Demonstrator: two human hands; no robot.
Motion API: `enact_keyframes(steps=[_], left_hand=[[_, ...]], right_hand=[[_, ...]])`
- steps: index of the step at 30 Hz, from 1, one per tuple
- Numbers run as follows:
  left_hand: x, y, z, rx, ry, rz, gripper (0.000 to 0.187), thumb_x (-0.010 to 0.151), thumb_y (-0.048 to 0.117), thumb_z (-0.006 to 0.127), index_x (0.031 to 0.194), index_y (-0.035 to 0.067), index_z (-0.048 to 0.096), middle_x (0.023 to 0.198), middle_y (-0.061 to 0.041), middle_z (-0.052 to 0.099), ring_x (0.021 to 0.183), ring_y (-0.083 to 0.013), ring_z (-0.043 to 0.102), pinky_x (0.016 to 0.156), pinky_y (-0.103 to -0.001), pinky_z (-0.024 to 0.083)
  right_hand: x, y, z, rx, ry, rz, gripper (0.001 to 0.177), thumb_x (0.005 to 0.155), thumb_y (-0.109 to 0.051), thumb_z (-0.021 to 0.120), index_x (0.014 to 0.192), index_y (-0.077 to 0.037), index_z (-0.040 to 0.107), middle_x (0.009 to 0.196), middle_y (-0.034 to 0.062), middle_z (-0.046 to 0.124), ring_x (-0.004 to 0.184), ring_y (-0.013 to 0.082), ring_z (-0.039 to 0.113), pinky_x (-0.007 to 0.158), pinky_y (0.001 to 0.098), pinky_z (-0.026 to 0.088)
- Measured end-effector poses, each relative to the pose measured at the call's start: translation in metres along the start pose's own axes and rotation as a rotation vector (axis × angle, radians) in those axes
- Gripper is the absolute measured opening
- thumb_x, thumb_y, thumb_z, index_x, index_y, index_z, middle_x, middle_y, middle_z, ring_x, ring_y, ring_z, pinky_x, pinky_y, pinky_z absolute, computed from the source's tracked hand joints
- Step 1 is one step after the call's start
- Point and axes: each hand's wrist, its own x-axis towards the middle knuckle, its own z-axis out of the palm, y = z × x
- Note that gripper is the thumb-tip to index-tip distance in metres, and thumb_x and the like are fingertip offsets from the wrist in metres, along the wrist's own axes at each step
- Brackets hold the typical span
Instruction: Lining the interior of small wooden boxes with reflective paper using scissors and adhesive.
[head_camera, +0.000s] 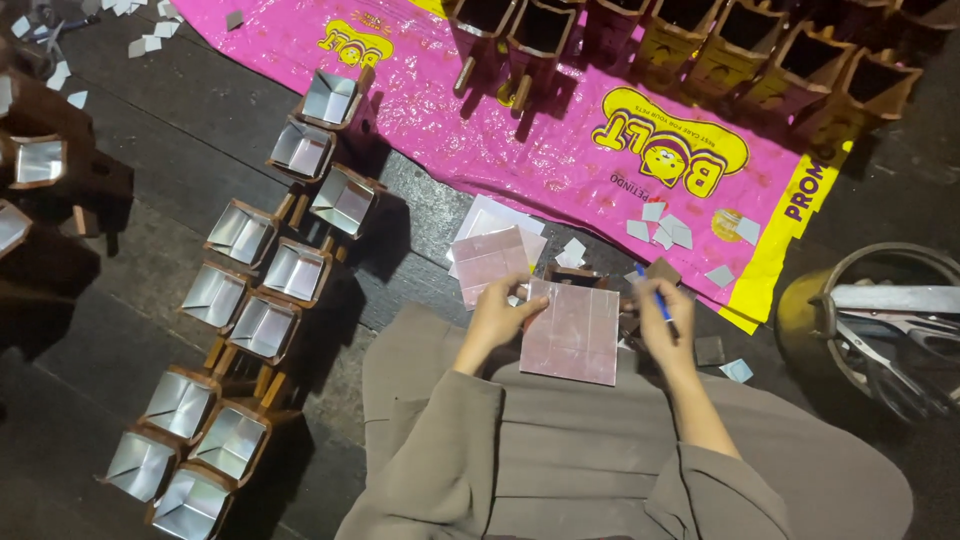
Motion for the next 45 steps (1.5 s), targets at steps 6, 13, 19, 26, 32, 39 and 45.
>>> enact_keyframes(steps=[6,13,19,26,32,39,45], left_hand=[[0.003,-0.008,0.003,0.033,0.018,0.016,0.053,0.078,0.033,0.088,0.122,0.009,0.072,0.097,-0.012,0.074,0.085,-0.027,0.07,0.079,-0.04,0.057],[0.002,-0.006,0.003,0.036,0.017,0.024,0.052,0.077,0.035,0.088,0.121,0.011,0.073,0.093,-0.01,0.073,0.08,-0.0235,0.069,0.076,-0.037,0.057],[0.004,-0.008,0.003,0.036,0.028,0.02,0.048,0.076,0.031,0.088,0.119,0.012,0.074,0.091,-0.008,0.073,0.079,-0.0229,0.068,0.071,-0.035,0.056],[0.007,-0.009,0.004,0.047,0.034,0.002,0.049,0.075,0.032,0.088,0.118,0.011,0.074,0.093,-0.01,0.073,0.08,-0.0244,0.069,0.07,-0.035,0.055],[0.008,-0.006,0.007,0.057,0.026,-0.014,0.048,0.076,0.032,0.087,0.117,0.01,0.074,0.092,-0.01,0.072,0.079,-0.0247,0.069,0.07,-0.036,0.055],[0.009,-0.003,0.006,0.049,-0.001,-0.037,0.047,0.077,0.03,0.086,0.118,0.011,0.073,0.095,-0.01,0.072,0.08,-0.0251,0.069,0.072,-0.036,0.055],[0.009,-0.001,0.005,0.038,-0.025,-0.04,0.045,0.077,0.03,0.086,0.117,0.013,0.074,0.093,-0.009,0.071,0.079,-0.0253,0.069,0.071,-0.037,0.054]], right_hand=[[0.013,0.008,-0.006,0.242,-0.064,-0.195,0.041,0.112,-0.017,0.04,0.14,0.009,0.052,0.119,0.0318,0.064,0.107,0.0351,0.066,0.08,0.0379,0.057],[-0.015,-0.009,0.005,-0.019,0.06,-0.24,0.01,0.102,-0.016,0.066,0.104,-0.014,0.076,0.075,0.0063,0.07,0.074,0.0152,0.064,0.076,0.03,0.052],[-0.023,-0.008,0.007,-0.125,0.013,-0.197,0.009,0.09,-0.011,0.077,0.098,-0.015,0.078,0.084,0.0083,0.076,0.078,0.0167,0.072,0.068,0.0308,0.056],[-0.024,-0.013,0.009,-0.216,0.05,-0.303,0.011,0.083,-0.006,0.077,0.09,-0.015,0.078,0.087,0.0072,0.076,0.081,0.0228,0.071,0.072,0.0338,0.055],[-0.02,-0.011,0.007,-0.184,-0.001,-0.365,0.011,0.083,-0.002,0.075,0.087,-0.012,0.077,0.088,0.0088,0.075,0.082,0.0243,0.071,0.075,0.0358,0.055],[-0.016,-0.007,0.007,-0.174,-0.026,-0.354,0.009,0.084,0.0,0.073,0.086,-0.009,0.075,0.089,0.0115,0.074,0.084,0.0266,0.071,0.077,0.0366,0.053],[-0.016,-0.019,0.004,-0.122,-0.064,-0.289,0.006,0.084,0.0,0.072,0.086,-0.005,0.074,0.086,0.0142,0.074,0.083,0.0233,0.069,0.077,0.0375,0.054]])
